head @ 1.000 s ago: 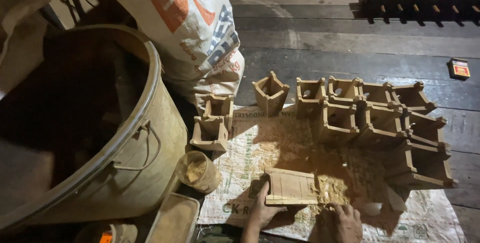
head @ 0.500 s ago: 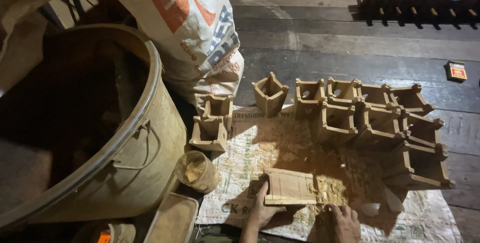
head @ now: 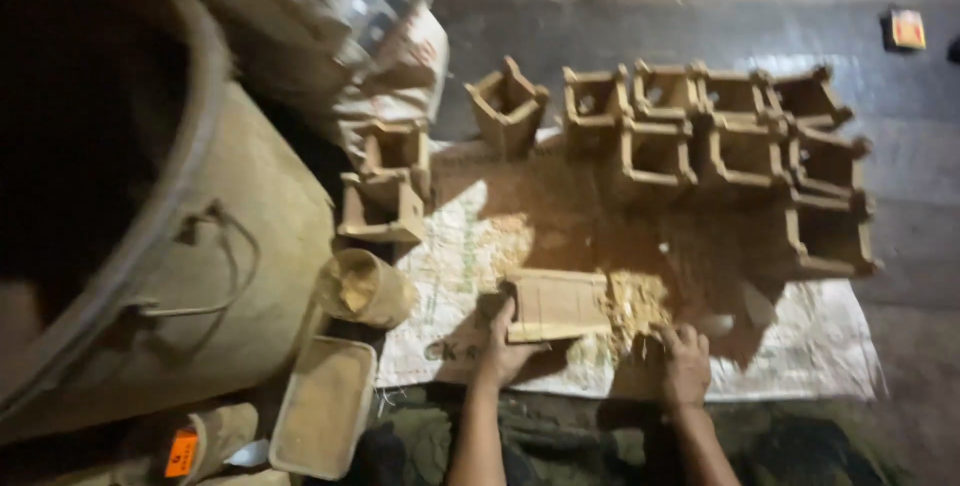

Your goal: Assembling small wooden box components by applying wax to joints and fitting pre-cut pieces together.

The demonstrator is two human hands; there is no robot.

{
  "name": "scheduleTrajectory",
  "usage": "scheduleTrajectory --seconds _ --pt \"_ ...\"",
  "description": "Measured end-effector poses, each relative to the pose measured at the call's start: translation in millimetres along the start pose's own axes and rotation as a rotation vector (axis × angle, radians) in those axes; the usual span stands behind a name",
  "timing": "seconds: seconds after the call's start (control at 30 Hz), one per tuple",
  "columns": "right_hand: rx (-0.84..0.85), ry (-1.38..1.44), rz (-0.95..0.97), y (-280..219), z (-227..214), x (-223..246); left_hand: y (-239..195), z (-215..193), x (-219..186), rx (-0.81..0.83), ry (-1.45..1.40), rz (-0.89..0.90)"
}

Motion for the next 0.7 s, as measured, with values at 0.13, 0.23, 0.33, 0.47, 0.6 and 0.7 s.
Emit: scheduleTrajectory --seconds 0.13,0.23,0.33,0.47,0.6,0.7 --pt "0.056 0.036 0.093 -1.2 -22.9 5.4 3.2 -7.7 -23.4 0.080 -0.085 0.017" --pt "0.064 0.092 0.092 -4.8 -32.7 17.9 2.1 -6.4 -4.3 0.074 -0.043 0.038" --pt "0.001 0.122 -0.021 -4.2 -36.0 41.3 2.1 -7.9 -5.0 0.079 -0.022 0.033" --pt "-0.072 -0.153 -0.211 -2.1 -42.9 73.2 4.1 -17.7 -20.5 0.019 -0.113 -0.013" --pt "-0.062 -0.148 -0.254 1.3 -42.2 81.0 1.4 -20.3 -17.9 0.038 -0.114 -0.034" --pt "0.007 -0.129 -0.187 2.3 -42.0 81.0 1.4 -17.0 -3.5 0.026 -0.154 -0.018"
Point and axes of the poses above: each hand's wrist, its own y-axis towards the middle knuckle, its own z-axis out of the palm, x = y × z, the point moved 1 cm from there along y, towards the middle knuckle, and after that the axes turned 15 degrees about z, right-handed, at the moved point
